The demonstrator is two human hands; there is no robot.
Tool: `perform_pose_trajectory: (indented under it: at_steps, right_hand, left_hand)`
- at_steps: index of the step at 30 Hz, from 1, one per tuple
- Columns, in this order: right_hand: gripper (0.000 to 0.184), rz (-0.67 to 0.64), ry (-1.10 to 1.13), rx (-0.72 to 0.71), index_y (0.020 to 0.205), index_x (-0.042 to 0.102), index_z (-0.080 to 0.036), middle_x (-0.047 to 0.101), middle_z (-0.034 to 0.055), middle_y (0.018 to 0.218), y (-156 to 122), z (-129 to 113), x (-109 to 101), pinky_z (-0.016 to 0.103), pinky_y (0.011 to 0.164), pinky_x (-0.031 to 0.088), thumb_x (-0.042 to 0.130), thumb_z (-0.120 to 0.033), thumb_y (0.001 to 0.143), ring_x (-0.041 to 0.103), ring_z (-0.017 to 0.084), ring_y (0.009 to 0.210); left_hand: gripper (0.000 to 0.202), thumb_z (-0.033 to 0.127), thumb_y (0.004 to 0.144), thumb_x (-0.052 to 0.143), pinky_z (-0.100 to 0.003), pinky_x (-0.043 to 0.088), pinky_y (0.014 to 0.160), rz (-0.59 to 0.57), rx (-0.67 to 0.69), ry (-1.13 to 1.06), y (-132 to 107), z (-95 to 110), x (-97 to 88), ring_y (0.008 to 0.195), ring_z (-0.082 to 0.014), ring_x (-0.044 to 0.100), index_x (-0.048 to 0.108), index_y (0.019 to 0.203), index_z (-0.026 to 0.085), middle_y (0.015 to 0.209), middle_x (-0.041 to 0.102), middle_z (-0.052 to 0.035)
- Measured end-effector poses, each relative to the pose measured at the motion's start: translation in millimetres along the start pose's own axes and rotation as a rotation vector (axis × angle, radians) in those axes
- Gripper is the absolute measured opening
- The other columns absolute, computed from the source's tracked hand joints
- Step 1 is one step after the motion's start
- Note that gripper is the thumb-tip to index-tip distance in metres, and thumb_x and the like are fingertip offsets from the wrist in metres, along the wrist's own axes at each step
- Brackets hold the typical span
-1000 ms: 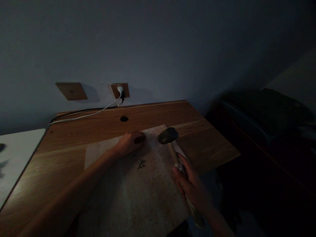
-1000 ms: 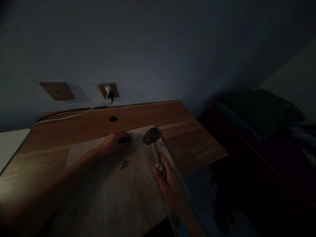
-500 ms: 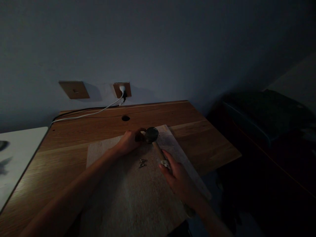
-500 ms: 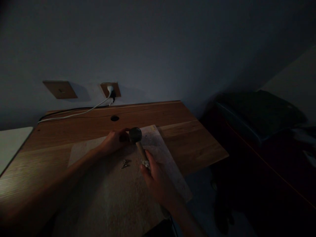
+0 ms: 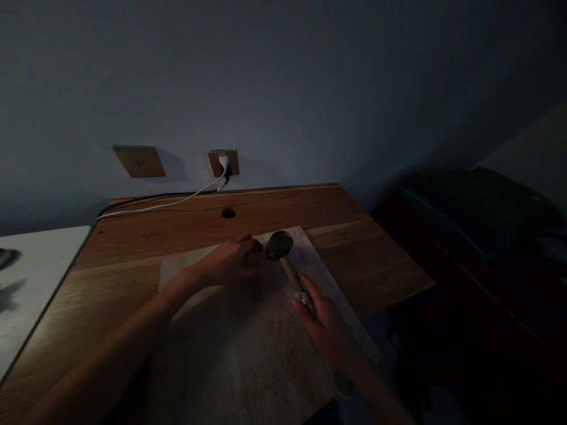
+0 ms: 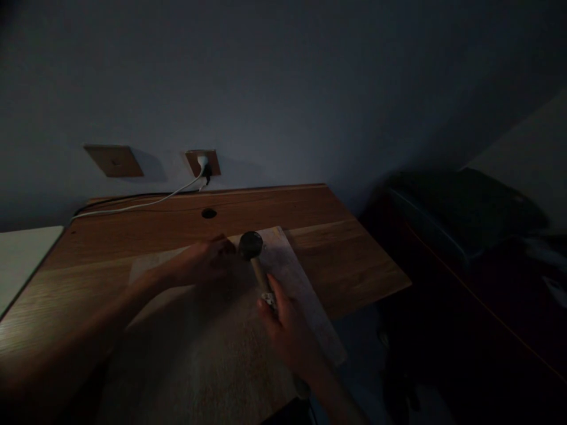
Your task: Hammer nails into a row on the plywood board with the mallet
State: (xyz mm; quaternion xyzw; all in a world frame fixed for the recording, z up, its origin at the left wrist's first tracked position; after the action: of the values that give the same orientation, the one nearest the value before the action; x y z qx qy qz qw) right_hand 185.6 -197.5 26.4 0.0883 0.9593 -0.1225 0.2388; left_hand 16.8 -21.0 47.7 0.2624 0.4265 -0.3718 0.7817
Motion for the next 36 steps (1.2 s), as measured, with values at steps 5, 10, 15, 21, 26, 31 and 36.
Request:
perform_pose_trajectory:
  at_steps: [5, 10, 15, 21, 26, 31, 36]
  right_hand:
    - [0.066, 0.004, 0.063, 0.048, 0.16, 0.05, -0.021, 0.061, -0.0019, 0.07, -5, 10, -4, 0.029, 0.053, 0.051, 0.056, -0.052, 0.101, 0.059, 0.018, 0.055]
    - [0.069, -0.009, 0.093, 0.054, 0.161, 0.047, -0.02, 0.055, -0.0049, 0.064, -6, 12, -3, 0.025, 0.045, 0.044, 0.054, -0.054, 0.102, 0.051, 0.014, 0.047]
    - [0.068, -0.061, 0.128, 0.058, 0.162, 0.04, -0.016, 0.047, -0.0091, 0.059, -8, 4, 1, 0.023, 0.04, 0.035, 0.05, -0.05, 0.105, 0.039, 0.011, 0.041]
    - [0.069, -0.101, 0.165, 0.073, 0.164, 0.038, -0.017, 0.046, -0.0095, 0.057, -4, -5, 7, 0.023, 0.04, 0.035, 0.051, -0.049, 0.105, 0.04, 0.012, 0.042]
    - [0.069, -0.092, 0.154, 0.067, 0.163, 0.042, -0.02, 0.047, -0.0088, 0.057, -1, -4, 12, 0.025, 0.041, 0.036, 0.052, -0.053, 0.103, 0.041, 0.013, 0.04]
    - [0.069, -0.129, 0.163, 0.067, 0.165, 0.038, -0.018, 0.044, -0.0106, 0.053, 0, -7, 16, 0.025, 0.041, 0.036, 0.051, -0.05, 0.104, 0.041, 0.013, 0.04]
    - [0.062, -0.09, 0.09, 0.006, 0.16, 0.048, -0.021, 0.063, -0.0027, 0.07, 2, -16, 17, 0.03, 0.06, 0.053, 0.054, -0.045, 0.103, 0.064, 0.019, 0.061]
  left_hand:
    - [0.019, 0.015, 0.083, 0.066, -0.034, 0.055, 0.08, -0.242, 0.089, 0.215, -26, 25, 2.6, 0.088, -0.0241, 0.071, 0.07, 0.101, 0.02, 0.101, 0.07, -0.0064]
    - [0.016, 0.009, 0.086, 0.062, -0.031, 0.055, 0.079, -0.181, 0.09, 0.146, -21, 18, 4.7, 0.085, -0.0213, 0.071, 0.072, 0.094, 0.019, 0.097, 0.07, -0.0063]
    - [0.027, 0.007, 0.08, 0.061, -0.028, 0.055, 0.078, 0.102, -0.029, -0.121, -11, -16, -6.3, 0.082, -0.0187, 0.071, 0.075, 0.1, 0.019, 0.095, 0.075, -0.0043]
    - [0.028, 0.008, 0.08, 0.06, -0.03, 0.058, 0.085, 0.201, -0.081, -0.197, -14, -29, 0.8, 0.086, -0.0204, 0.074, 0.078, 0.099, 0.021, 0.096, 0.08, -0.0039]
    - [0.03, 0.006, 0.083, 0.058, -0.03, 0.059, 0.085, 0.213, -0.079, -0.2, -14, -25, 5.7, 0.087, -0.0207, 0.075, 0.078, 0.1, 0.02, 0.097, 0.08, -0.0049]
    - [0.025, 0.008, 0.082, 0.061, -0.033, 0.059, 0.089, 0.227, -0.034, -0.162, -12, -24, 6.2, 0.094, -0.0224, 0.074, 0.077, 0.098, 0.02, 0.101, 0.078, -0.0065]
    - [0.031, 0.008, 0.082, 0.061, -0.03, 0.058, 0.084, 0.215, -0.085, -0.226, -12, -31, 9.0, 0.09, -0.0211, 0.076, 0.075, 0.107, 0.02, 0.1, 0.079, -0.0056]
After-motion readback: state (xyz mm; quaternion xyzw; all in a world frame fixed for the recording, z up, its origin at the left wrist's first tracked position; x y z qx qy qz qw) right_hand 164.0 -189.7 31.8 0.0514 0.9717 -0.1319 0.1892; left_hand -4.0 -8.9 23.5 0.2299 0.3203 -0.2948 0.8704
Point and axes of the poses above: each hand's wrist, its own y-axis towards the middle knuckle, its own x-axis out of the palm, z = x × y, the point moved 6 cm from there along y, towards the middle knuckle
